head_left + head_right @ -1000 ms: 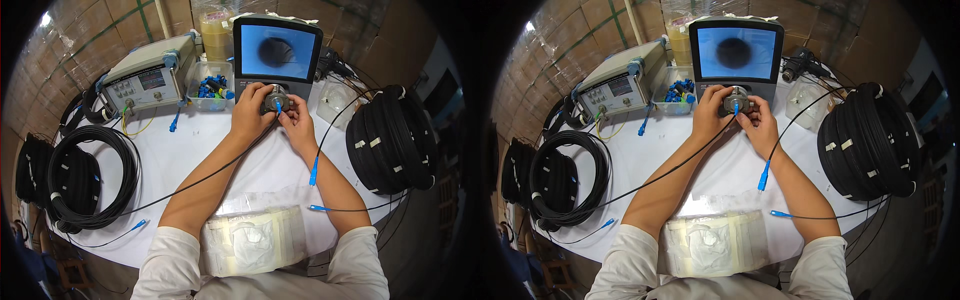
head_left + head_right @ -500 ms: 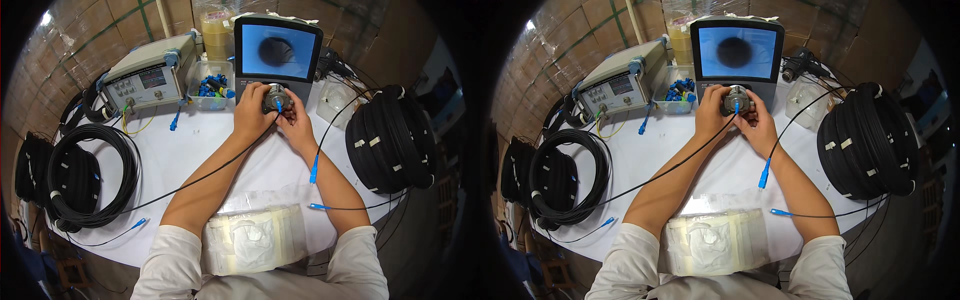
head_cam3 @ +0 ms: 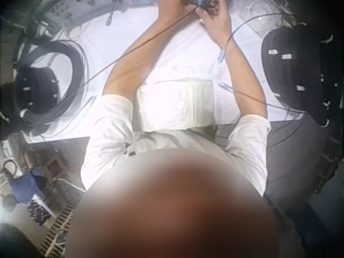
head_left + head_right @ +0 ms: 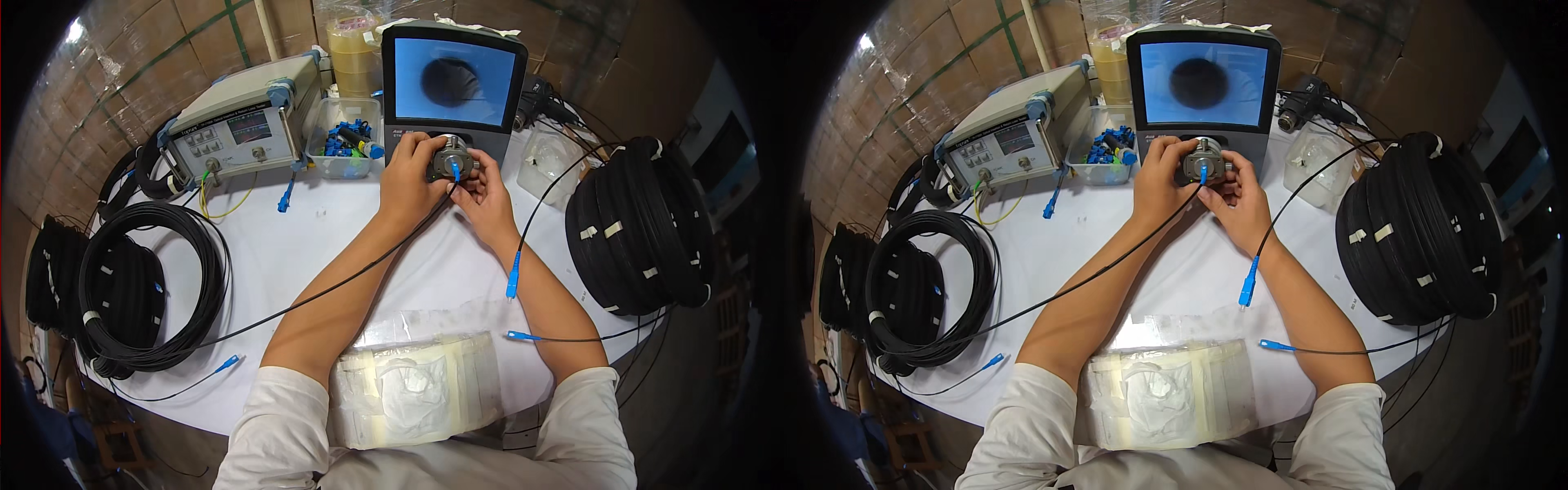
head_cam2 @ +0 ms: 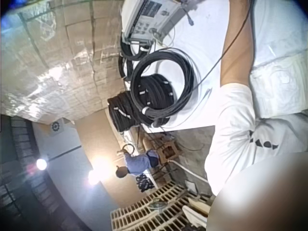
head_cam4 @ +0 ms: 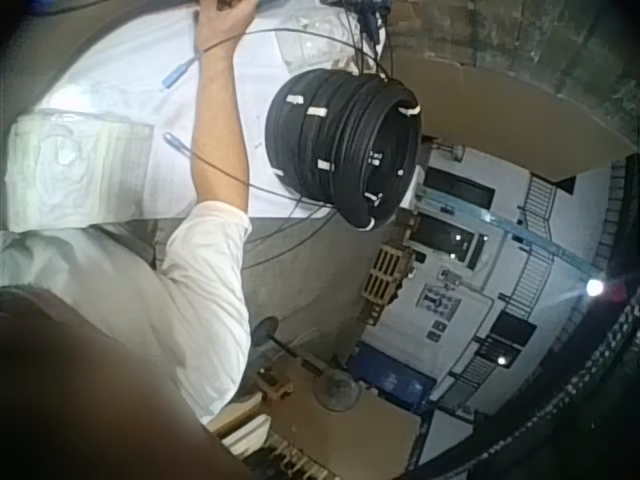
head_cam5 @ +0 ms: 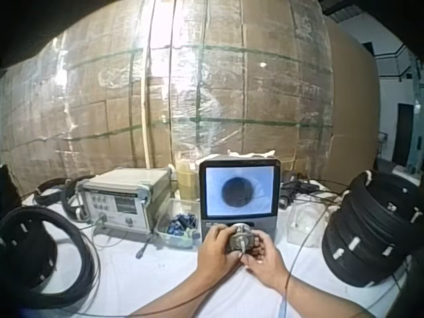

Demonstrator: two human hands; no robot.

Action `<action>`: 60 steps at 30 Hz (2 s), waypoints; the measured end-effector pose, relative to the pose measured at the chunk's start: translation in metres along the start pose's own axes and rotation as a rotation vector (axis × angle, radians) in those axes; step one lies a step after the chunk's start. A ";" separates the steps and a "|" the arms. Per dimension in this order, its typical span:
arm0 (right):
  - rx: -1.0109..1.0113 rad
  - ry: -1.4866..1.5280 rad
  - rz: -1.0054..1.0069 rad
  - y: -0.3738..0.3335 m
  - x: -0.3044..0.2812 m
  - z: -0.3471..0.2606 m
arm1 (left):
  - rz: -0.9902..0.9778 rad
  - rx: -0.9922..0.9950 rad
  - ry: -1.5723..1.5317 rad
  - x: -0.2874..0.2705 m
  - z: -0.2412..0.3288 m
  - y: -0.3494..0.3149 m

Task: Inspecting the end-face of a fiber optic connector using a digital microscope and adjusting the focus.

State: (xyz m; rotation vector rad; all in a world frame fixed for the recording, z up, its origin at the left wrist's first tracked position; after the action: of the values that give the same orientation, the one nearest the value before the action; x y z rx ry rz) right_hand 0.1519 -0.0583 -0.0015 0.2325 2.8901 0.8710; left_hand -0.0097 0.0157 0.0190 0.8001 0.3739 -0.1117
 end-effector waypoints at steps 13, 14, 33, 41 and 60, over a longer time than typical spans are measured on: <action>0.088 0.078 -0.011 0.001 -0.001 -0.003 | 0.071 -0.023 0.008 0.008 0.004 -0.001; 0.052 0.045 0.000 0.001 0.000 -0.003 | 0.069 -0.023 0.008 0.007 0.004 -0.001; -0.026 -0.048 0.023 0.000 0.000 -0.001 | -0.018 0.036 -0.026 -0.001 -0.002 0.000; -0.040 -0.086 0.038 -0.001 0.002 -0.004 | -0.015 0.016 -0.021 -0.002 -0.001 0.000; -0.071 -0.154 0.039 -0.001 0.002 -0.003 | 0.035 0.022 0.018 -0.001 0.002 -0.002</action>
State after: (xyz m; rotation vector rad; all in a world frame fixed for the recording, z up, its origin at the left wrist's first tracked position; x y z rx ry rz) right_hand 0.1490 -0.0606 0.0002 0.3345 2.7159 0.9176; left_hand -0.0101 0.0127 0.0193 0.8298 0.3760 -0.0756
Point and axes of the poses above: each hand's wrist, its own y-axis towards the middle knuckle, its own x-axis out of the palm, z = x × y, the point moved 1 cm from there along y, towards the middle knuckle, and after that the axes turned 8 degrees about -x, right-handed, at the moved point
